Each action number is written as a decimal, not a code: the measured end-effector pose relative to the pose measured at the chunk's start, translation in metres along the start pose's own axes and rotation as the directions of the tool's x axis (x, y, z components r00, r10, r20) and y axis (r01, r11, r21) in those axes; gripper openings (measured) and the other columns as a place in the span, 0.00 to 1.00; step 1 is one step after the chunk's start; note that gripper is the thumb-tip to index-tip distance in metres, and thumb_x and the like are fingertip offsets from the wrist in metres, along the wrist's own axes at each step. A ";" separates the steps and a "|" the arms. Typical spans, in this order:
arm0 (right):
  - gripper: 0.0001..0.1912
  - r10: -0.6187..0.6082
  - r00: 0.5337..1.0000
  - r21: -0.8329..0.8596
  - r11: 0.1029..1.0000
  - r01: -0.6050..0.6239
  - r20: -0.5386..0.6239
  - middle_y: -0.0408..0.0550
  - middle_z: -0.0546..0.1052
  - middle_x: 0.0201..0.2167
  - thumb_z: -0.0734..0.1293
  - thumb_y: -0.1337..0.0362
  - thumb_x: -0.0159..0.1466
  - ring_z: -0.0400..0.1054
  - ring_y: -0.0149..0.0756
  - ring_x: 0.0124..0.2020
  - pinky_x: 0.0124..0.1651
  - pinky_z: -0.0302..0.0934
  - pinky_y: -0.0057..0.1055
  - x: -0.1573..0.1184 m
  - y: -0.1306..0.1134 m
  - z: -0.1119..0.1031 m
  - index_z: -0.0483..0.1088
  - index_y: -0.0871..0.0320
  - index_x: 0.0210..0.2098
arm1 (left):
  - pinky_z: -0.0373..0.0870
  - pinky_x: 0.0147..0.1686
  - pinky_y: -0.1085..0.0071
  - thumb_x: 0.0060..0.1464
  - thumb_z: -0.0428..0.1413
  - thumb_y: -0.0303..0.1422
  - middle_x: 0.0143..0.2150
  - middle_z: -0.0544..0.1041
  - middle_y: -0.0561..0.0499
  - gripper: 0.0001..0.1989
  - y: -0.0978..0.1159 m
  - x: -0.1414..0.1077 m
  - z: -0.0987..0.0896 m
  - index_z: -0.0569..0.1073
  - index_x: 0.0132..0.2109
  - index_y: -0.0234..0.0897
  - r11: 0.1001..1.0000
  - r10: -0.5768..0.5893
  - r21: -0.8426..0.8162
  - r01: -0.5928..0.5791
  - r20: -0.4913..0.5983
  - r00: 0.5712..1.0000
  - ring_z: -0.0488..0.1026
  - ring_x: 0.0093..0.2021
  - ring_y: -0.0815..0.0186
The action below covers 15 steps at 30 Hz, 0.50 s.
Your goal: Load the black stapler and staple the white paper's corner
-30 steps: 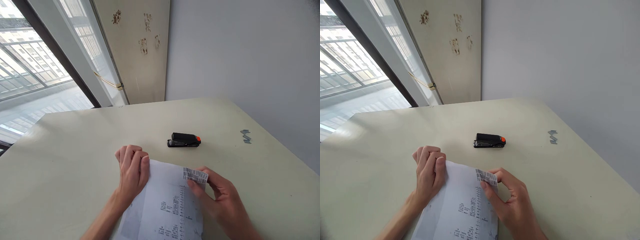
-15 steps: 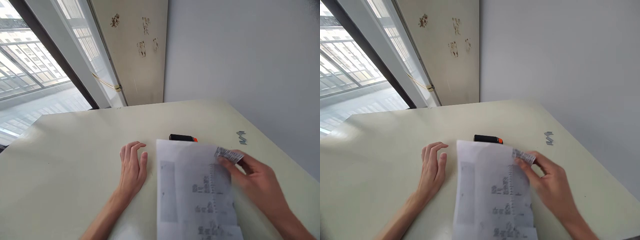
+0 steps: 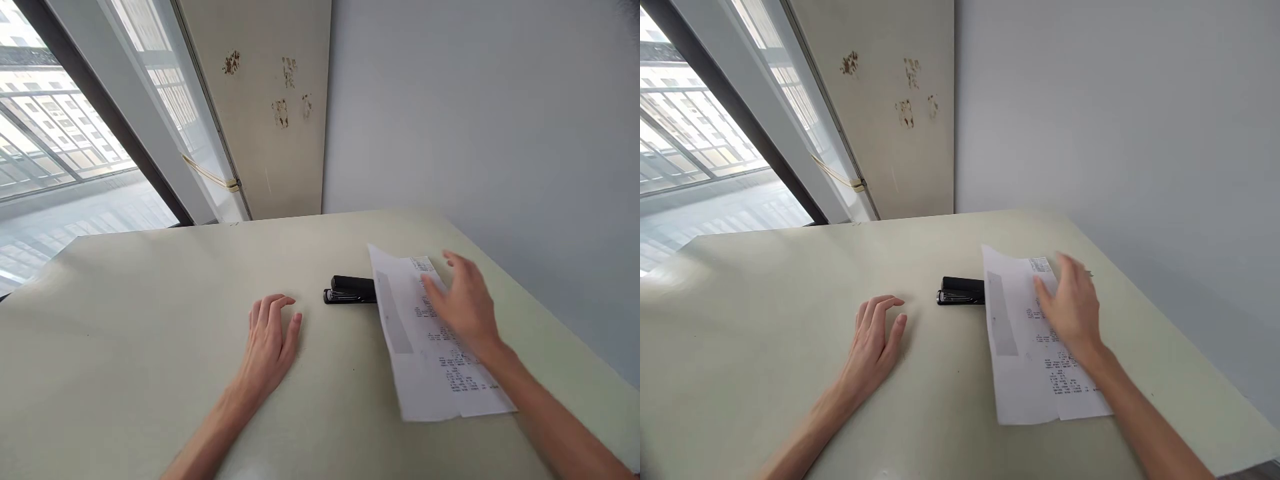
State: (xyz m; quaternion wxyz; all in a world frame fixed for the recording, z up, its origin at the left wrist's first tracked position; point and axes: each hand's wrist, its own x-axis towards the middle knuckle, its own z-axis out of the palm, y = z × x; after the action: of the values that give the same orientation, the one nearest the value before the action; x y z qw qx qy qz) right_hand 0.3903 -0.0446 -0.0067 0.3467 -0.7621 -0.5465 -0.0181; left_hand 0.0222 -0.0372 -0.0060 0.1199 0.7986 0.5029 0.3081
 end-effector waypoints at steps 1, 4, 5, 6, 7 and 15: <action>0.33 -0.096 0.993 -0.028 0.995 0.098 0.065 0.62 0.71 0.66 0.61 0.43 0.71 0.64 0.60 0.66 0.63 0.61 0.58 -0.011 -0.003 0.006 0.65 0.58 0.67 | 0.64 0.57 0.53 0.74 0.44 0.38 0.56 0.72 0.44 0.11 0.000 0.000 0.000 0.66 0.56 0.41 1.000 0.003 -0.001 -0.003 0.008 1.000 0.67 0.57 0.55; 0.32 -0.174 0.943 -0.031 0.981 0.190 0.283 0.56 0.68 0.70 0.55 0.42 0.74 0.59 0.55 0.72 0.71 0.56 0.56 -0.037 -0.009 0.021 0.66 0.55 0.67 | 0.65 0.58 0.53 0.74 0.45 0.38 0.56 0.72 0.45 0.10 -0.001 0.001 0.001 0.66 0.56 0.42 1.000 0.024 -0.005 -0.023 0.030 0.999 0.68 0.56 0.55; 0.33 -0.162 0.933 -0.042 0.982 0.185 0.320 0.55 0.65 0.72 0.54 0.41 0.75 0.55 0.54 0.74 0.73 0.53 0.56 -0.041 -0.009 0.025 0.65 0.55 0.68 | 0.65 0.58 0.53 0.74 0.46 0.38 0.56 0.72 0.45 0.10 -0.001 0.001 0.002 0.66 0.56 0.42 1.000 0.030 -0.005 -0.030 0.034 0.999 0.68 0.56 0.55; 0.34 -0.147 0.929 -0.058 0.982 0.177 0.340 0.55 0.63 0.73 0.53 0.41 0.75 0.51 0.53 0.76 0.74 0.51 0.56 -0.041 -0.008 0.030 0.64 0.56 0.69 | 0.65 0.58 0.53 0.74 0.46 0.38 0.56 0.72 0.45 0.10 -0.001 0.001 0.003 0.66 0.56 0.42 0.999 0.035 -0.003 -0.035 0.037 0.999 0.68 0.56 0.55; 0.35 -0.137 0.927 -0.074 0.982 0.173 0.349 0.55 0.61 0.74 0.52 0.42 0.75 0.49 0.53 0.77 0.75 0.48 0.56 -0.040 -0.006 0.033 0.63 0.57 0.69 | 0.65 0.58 0.52 0.74 0.46 0.38 0.56 0.72 0.45 0.10 -0.002 0.001 0.003 0.66 0.56 0.42 0.999 0.038 -0.001 -0.038 0.038 0.999 0.68 0.56 0.55; 0.34 -0.151 0.933 -0.076 0.980 0.186 0.328 0.58 0.59 0.75 0.51 0.43 0.76 0.48 0.52 0.77 0.76 0.46 0.56 -0.003 0.014 0.048 0.63 0.59 0.69 | 0.67 0.57 0.52 0.74 0.47 0.38 0.55 0.72 0.45 0.10 -0.002 -0.002 0.006 0.66 0.56 0.42 0.999 0.044 0.006 -0.044 0.062 0.997 0.69 0.55 0.55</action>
State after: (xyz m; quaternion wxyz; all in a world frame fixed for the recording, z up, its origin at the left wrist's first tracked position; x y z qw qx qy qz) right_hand 0.3840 -0.0230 -0.0520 0.2095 -0.7226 -0.6571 0.0472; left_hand 0.0237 -0.0369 -0.0127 0.1257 0.8191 0.4823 0.2840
